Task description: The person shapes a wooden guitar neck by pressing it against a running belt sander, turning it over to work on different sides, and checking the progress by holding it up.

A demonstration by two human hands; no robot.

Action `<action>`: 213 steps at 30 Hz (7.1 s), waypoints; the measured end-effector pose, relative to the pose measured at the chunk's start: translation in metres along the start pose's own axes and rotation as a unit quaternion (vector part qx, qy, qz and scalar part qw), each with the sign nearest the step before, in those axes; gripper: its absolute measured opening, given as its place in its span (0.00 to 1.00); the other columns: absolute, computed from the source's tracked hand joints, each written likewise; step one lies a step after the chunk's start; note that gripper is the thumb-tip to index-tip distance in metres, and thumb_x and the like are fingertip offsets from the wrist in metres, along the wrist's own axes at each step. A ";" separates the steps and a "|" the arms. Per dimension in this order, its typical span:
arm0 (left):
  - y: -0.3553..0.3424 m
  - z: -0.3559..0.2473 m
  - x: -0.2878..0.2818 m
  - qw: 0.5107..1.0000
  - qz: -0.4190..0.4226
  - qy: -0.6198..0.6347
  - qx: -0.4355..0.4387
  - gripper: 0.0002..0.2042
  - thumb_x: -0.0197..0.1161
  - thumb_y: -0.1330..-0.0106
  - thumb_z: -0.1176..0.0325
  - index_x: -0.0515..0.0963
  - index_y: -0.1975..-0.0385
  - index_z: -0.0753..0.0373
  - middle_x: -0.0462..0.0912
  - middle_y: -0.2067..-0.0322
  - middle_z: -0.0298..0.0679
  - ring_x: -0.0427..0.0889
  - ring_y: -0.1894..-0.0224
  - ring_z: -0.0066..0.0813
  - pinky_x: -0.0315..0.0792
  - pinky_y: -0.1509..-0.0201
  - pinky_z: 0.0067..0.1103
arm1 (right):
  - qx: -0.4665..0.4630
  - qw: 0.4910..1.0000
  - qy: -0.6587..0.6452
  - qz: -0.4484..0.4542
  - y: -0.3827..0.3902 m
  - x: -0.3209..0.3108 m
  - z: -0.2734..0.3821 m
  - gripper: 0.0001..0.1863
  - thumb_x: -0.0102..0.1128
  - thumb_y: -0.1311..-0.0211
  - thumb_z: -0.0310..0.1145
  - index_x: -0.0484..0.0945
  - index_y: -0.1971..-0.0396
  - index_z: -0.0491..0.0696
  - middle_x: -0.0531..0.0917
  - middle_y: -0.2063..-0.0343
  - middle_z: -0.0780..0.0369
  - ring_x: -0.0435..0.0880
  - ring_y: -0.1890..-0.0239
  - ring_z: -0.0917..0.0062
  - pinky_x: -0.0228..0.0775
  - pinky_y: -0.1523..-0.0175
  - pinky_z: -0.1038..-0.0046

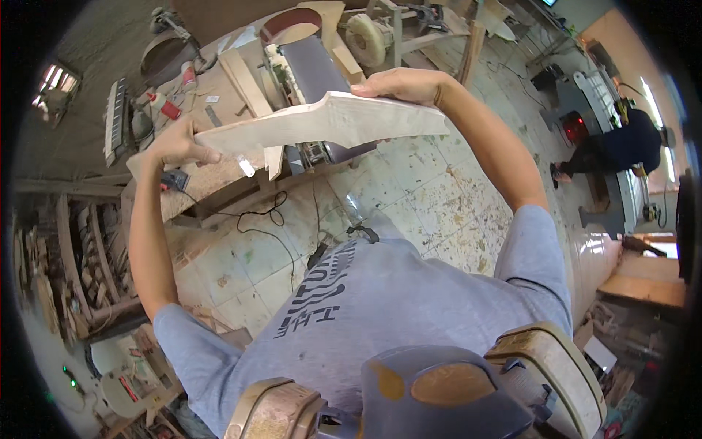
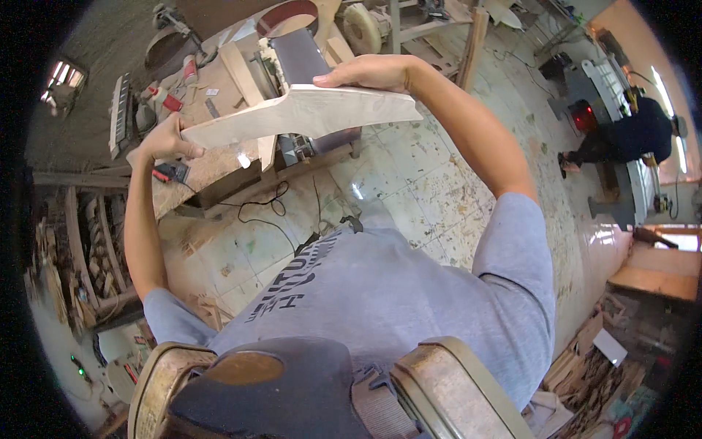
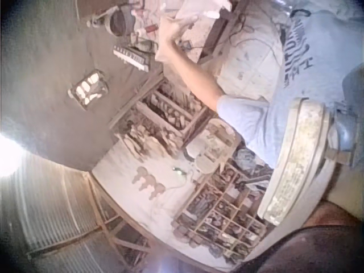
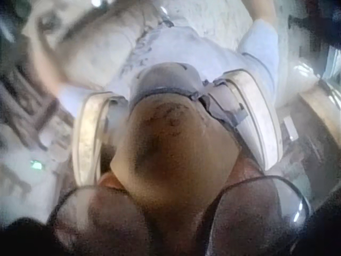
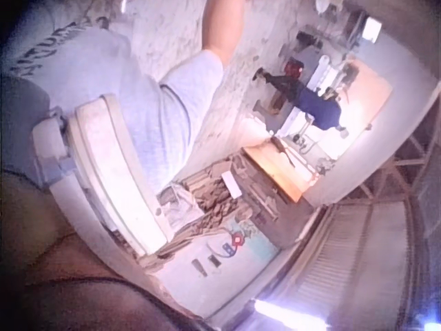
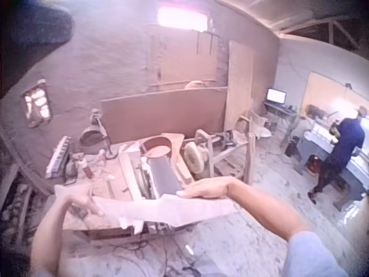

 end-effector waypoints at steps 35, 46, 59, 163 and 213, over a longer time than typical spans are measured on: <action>-0.143 -0.004 0.081 0.859 -0.380 0.339 0.049 0.47 0.67 0.38 0.48 0.53 0.27 0.73 0.62 0.30 0.59 0.62 0.27 0.47 0.55 0.25 0.32 | -0.323 0.718 0.393 -0.474 -0.137 -0.017 -0.005 0.38 0.70 0.48 0.46 0.72 0.39 0.39 0.73 0.62 0.47 0.74 0.56 0.52 0.69 0.50 0.55; -0.166 -0.018 0.161 0.894 -0.298 0.305 0.135 0.56 0.79 0.51 0.52 0.51 0.27 0.72 0.69 0.34 0.53 0.70 0.33 0.40 0.62 0.28 0.29 | -0.212 0.738 0.426 -0.478 -0.183 -0.021 -0.025 0.32 0.66 0.48 0.44 0.74 0.46 0.40 0.75 0.60 0.44 0.75 0.54 0.49 0.70 0.49 0.53; -0.207 0.008 0.157 0.901 -0.366 0.221 0.072 0.45 0.75 0.51 0.56 0.63 0.35 0.72 0.79 0.44 0.50 0.79 0.43 0.38 0.70 0.37 0.28 | -0.215 0.742 0.408 -0.487 -0.192 -0.026 -0.026 0.33 0.66 0.47 0.50 0.74 0.45 0.45 0.75 0.57 0.40 0.75 0.50 0.45 0.69 0.47 0.50; -0.184 -0.038 0.129 0.943 -0.328 -0.036 0.039 0.61 0.73 0.58 0.42 0.45 0.22 0.47 0.36 0.24 0.63 0.34 0.22 0.64 0.39 0.25 0.58 | -0.136 0.723 0.383 -0.558 -0.188 -0.046 -0.044 0.32 0.67 0.46 0.54 0.80 0.57 0.37 0.76 0.51 0.47 0.71 0.46 0.50 0.67 0.43 0.51; -0.198 -0.032 0.115 0.964 -0.259 -0.056 0.006 0.62 0.74 0.64 0.37 0.50 0.23 0.46 0.44 0.25 0.62 0.36 0.21 0.57 0.42 0.23 0.52 | -0.127 0.732 0.385 -0.547 -0.194 -0.054 -0.046 0.34 0.68 0.52 0.56 0.79 0.59 0.37 0.77 0.54 0.47 0.72 0.46 0.52 0.66 0.42 0.52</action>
Point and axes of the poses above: each hand's wrist, its own y-axis away from the middle knuckle, its own x-axis out of the palm, z = x × y, the point moved 8 cm from there along -y, towards the middle knuckle
